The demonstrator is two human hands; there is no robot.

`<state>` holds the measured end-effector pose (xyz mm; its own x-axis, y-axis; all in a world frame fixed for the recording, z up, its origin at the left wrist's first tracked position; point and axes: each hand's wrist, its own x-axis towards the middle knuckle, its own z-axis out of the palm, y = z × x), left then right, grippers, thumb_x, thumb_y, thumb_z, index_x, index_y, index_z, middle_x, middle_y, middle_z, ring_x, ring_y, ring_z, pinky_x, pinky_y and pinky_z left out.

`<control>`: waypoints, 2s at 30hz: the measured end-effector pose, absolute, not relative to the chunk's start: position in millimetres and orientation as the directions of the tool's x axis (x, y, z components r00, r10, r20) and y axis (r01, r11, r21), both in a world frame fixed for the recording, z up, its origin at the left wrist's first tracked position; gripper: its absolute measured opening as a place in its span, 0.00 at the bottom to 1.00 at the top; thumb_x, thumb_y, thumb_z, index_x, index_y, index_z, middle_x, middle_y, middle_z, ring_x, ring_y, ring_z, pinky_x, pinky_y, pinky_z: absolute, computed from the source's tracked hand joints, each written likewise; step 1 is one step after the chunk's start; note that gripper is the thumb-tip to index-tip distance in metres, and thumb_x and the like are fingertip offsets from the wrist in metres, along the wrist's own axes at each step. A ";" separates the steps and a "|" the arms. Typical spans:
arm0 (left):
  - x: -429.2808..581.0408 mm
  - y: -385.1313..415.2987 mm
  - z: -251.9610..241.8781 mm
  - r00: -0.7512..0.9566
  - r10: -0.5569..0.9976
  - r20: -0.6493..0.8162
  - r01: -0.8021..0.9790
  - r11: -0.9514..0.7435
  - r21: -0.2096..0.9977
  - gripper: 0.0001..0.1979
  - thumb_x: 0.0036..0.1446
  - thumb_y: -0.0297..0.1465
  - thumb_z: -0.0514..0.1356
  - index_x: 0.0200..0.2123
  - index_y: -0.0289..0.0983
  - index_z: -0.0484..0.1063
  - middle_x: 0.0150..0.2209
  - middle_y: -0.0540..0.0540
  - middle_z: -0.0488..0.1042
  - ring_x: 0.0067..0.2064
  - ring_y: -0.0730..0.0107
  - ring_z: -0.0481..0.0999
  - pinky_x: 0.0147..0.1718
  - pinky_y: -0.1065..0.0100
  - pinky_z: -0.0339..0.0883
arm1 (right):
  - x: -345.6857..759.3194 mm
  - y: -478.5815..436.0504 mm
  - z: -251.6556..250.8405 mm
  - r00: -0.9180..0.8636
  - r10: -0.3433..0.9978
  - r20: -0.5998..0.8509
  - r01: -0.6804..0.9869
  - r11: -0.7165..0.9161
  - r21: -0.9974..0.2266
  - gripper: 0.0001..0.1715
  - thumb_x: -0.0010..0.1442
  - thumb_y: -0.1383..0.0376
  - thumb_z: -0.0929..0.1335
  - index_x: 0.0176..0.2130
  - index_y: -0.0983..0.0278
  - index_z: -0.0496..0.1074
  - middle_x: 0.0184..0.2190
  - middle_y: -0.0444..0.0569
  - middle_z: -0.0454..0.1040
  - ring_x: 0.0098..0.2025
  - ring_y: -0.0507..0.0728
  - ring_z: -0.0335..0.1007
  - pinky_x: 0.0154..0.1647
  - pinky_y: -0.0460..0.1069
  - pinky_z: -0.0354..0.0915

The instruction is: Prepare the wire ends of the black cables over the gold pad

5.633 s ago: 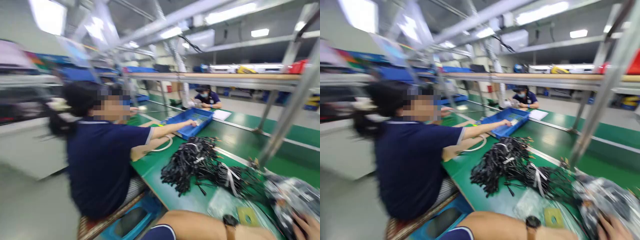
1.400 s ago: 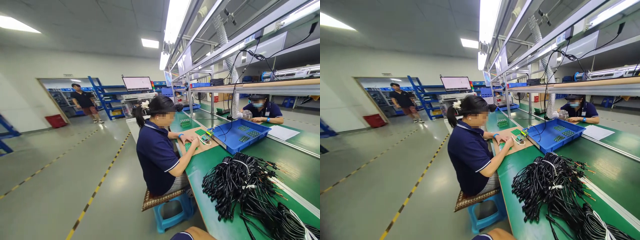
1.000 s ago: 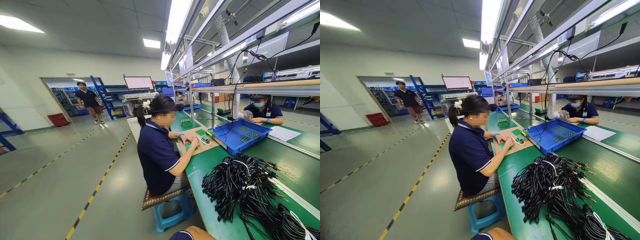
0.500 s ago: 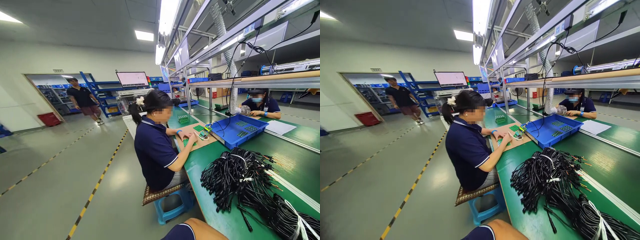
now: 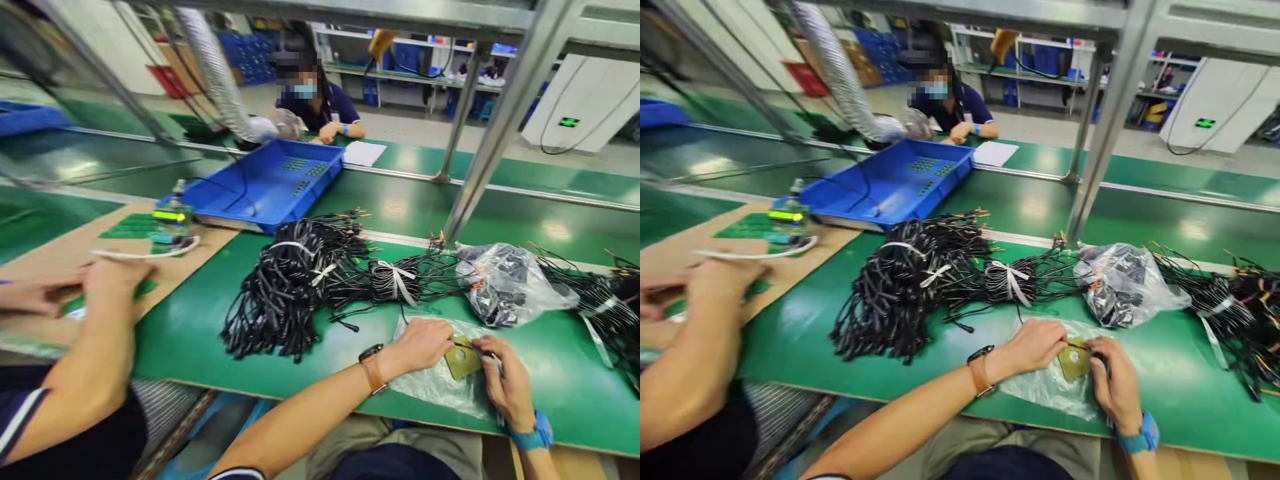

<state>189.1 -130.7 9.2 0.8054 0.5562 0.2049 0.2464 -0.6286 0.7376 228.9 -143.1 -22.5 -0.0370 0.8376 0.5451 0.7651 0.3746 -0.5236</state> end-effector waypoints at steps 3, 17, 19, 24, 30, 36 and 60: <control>180.4 -132.5 13.3 0.797 0.566 0.210 0.237 -0.613 0.754 0.16 0.70 0.29 0.48 0.50 0.42 0.75 0.44 0.42 0.75 0.48 0.61 0.76 0.41 0.65 0.75 | 224.8 -137.9 -20.8 -0.111 0.840 0.531 0.732 0.431 -0.528 0.08 0.69 0.65 0.62 0.46 0.59 0.69 0.47 0.55 0.79 0.51 0.64 0.75 0.50 0.62 0.72; 9.5 -34.4 6.1 0.732 0.638 0.239 0.308 -0.622 0.720 0.06 0.64 0.29 0.57 0.43 0.37 0.71 0.34 0.47 0.78 0.35 0.66 0.77 0.34 0.68 0.65 | 228.1 -141.3 -25.6 0.308 0.850 0.428 0.608 0.171 -0.776 0.12 0.71 0.60 0.63 0.48 0.62 0.72 0.37 0.51 0.76 0.38 0.58 0.74 0.41 0.53 0.71; 14.2 -38.3 8.6 0.733 0.624 0.270 0.242 -0.611 0.754 0.10 0.63 0.28 0.59 0.48 0.37 0.71 0.35 0.47 0.79 0.36 0.65 0.78 0.34 0.68 0.66 | 226.7 -140.3 -25.7 0.337 0.861 0.382 0.561 0.143 -0.815 0.13 0.70 0.59 0.65 0.49 0.62 0.74 0.41 0.53 0.77 0.40 0.58 0.74 0.43 0.53 0.72; 20.3 -45.7 15.2 0.739 0.556 0.381 0.105 -0.654 0.749 0.12 0.61 0.34 0.64 0.47 0.37 0.74 0.36 0.47 0.79 0.36 0.65 0.78 0.36 0.68 0.67 | 220.2 -138.4 -21.3 0.277 0.903 0.328 0.468 0.172 -0.867 0.14 0.70 0.58 0.66 0.50 0.61 0.75 0.45 0.53 0.76 0.43 0.58 0.75 0.45 0.52 0.73; 25.7 -49.1 18.4 0.702 0.502 0.505 -0.008 -0.704 0.710 0.10 0.67 0.35 0.59 0.38 0.37 0.78 0.34 0.46 0.81 0.35 0.66 0.80 0.37 0.68 0.69 | 220.8 -139.4 -28.5 0.271 0.931 0.244 0.299 0.160 -0.941 0.16 0.67 0.56 0.69 0.51 0.60 0.74 0.44 0.53 0.79 0.44 0.59 0.78 0.46 0.52 0.76; 28.1 -53.1 14.9 0.619 0.631 0.468 0.089 -0.648 0.756 0.07 0.64 0.30 0.61 0.39 0.38 0.80 0.37 0.46 0.84 0.34 0.67 0.82 0.35 0.69 0.70 | 218.0 -140.3 -29.3 0.256 0.933 0.251 0.257 0.185 -0.949 0.12 0.65 0.56 0.71 0.46 0.60 0.76 0.40 0.51 0.80 0.39 0.57 0.80 0.41 0.49 0.77; 22.1 -42.7 -4.9 0.663 0.517 0.541 0.184 -0.813 0.552 0.12 0.67 0.31 0.54 0.40 0.41 0.78 0.33 0.46 0.82 0.33 0.65 0.82 0.34 0.69 0.74 | 195.9 -127.8 -5.9 0.086 0.881 0.465 0.491 0.369 -0.789 0.09 0.67 0.62 0.68 0.43 0.61 0.79 0.35 0.51 0.81 0.38 0.57 0.77 0.42 0.51 0.73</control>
<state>22.1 -42.7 -4.9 0.6634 0.5169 0.5410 0.1838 -0.8135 0.5518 195.9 -127.8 -5.9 0.0860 0.8811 0.4651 0.4912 0.3687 -0.7892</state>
